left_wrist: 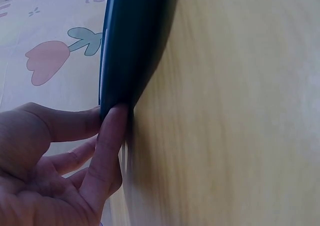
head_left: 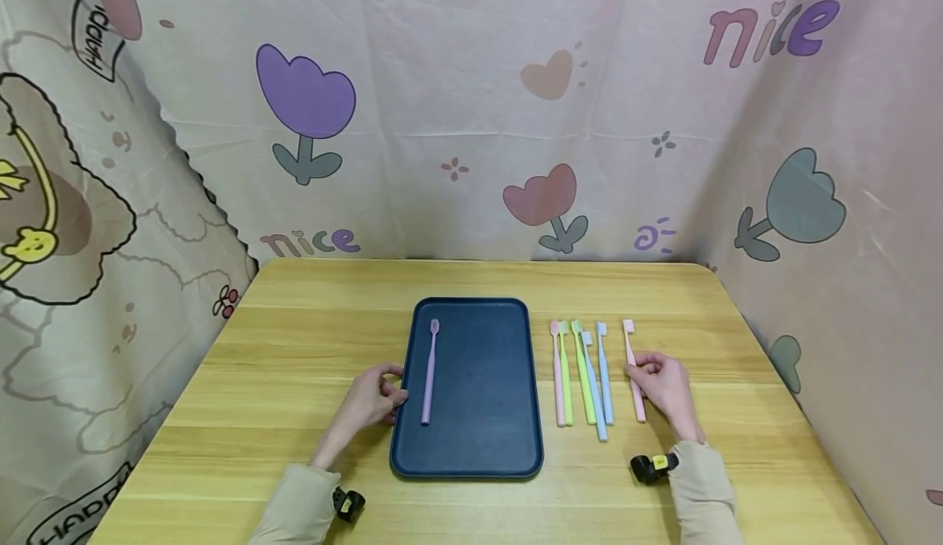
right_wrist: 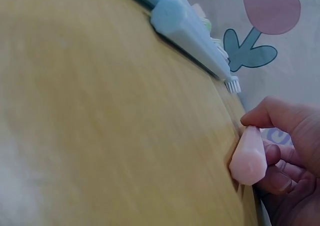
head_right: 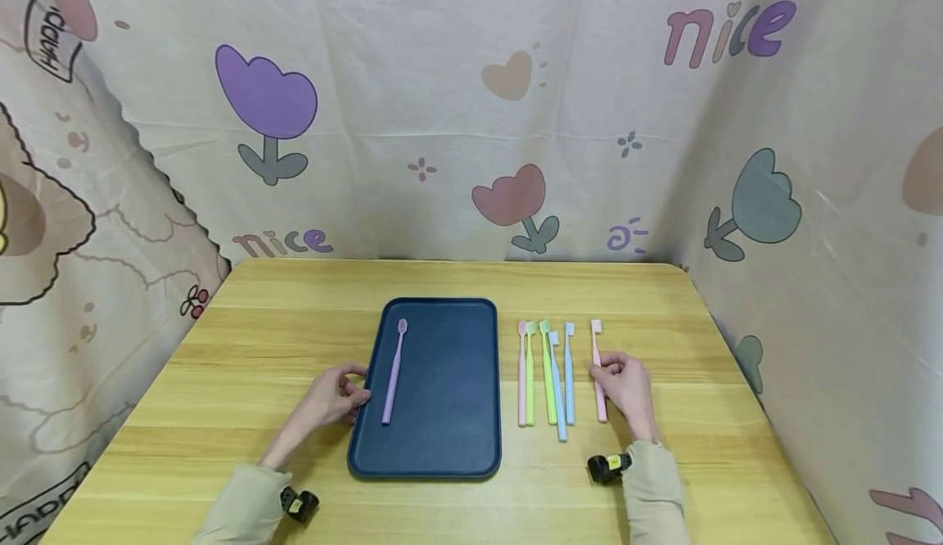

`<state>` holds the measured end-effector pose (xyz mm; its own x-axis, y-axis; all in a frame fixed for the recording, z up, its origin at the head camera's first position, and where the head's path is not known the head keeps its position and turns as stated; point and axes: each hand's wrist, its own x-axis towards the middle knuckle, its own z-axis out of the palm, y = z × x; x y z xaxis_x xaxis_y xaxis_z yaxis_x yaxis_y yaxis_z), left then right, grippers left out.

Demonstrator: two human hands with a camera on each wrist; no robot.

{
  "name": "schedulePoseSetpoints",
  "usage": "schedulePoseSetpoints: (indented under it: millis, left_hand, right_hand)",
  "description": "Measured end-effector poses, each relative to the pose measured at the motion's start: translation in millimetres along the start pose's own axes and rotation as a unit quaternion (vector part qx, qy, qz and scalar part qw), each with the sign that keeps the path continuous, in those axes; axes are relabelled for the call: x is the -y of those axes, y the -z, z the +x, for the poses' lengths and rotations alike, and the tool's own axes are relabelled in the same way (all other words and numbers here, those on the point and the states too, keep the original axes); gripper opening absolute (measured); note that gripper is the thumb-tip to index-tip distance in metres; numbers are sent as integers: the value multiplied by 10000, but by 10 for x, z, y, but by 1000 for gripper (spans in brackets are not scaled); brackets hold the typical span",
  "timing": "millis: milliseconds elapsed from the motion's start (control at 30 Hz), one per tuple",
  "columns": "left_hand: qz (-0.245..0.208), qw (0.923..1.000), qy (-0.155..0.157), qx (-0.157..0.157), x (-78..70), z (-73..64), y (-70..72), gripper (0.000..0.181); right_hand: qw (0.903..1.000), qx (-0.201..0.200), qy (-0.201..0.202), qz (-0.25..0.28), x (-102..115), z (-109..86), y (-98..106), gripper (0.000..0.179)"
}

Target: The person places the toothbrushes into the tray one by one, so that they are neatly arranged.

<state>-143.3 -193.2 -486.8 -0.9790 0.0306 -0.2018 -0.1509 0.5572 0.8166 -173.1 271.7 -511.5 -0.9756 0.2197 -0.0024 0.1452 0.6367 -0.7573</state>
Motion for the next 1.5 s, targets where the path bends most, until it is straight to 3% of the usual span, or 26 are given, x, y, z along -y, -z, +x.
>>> schedulePoseSetpoints:
  millis: [300,533,733,933,1167,1500]
  left_hand:
    - [14,10000,-20,-4,-10,-2,-12,36]
    - [-2,10000,-5,-15,-27,-8,-23,35]
    - [73,10000,-21,-9,-19,-12,-24,36]
    - [70,10000,31,29,-23,-23,-12,37]
    - [91,9999,-13,41,-12,-23,-6,36]
    - [90,9999,-39,-44,-7,-10,-11,36]
  right_hand:
    - [9999,-38,-15,-97,-11,7,-1,25]
    - [9997,1,-204,124,-16,-15,33,28]
    - [9979,272,-309,501,20,-29,71,33]
    - [9856,773,-369,1461,108,-66,107,37]
    - [9691,1293,-257,2086,174,-84,128,51]
    - [9482,1615,12,2736,269,-104,66,58]
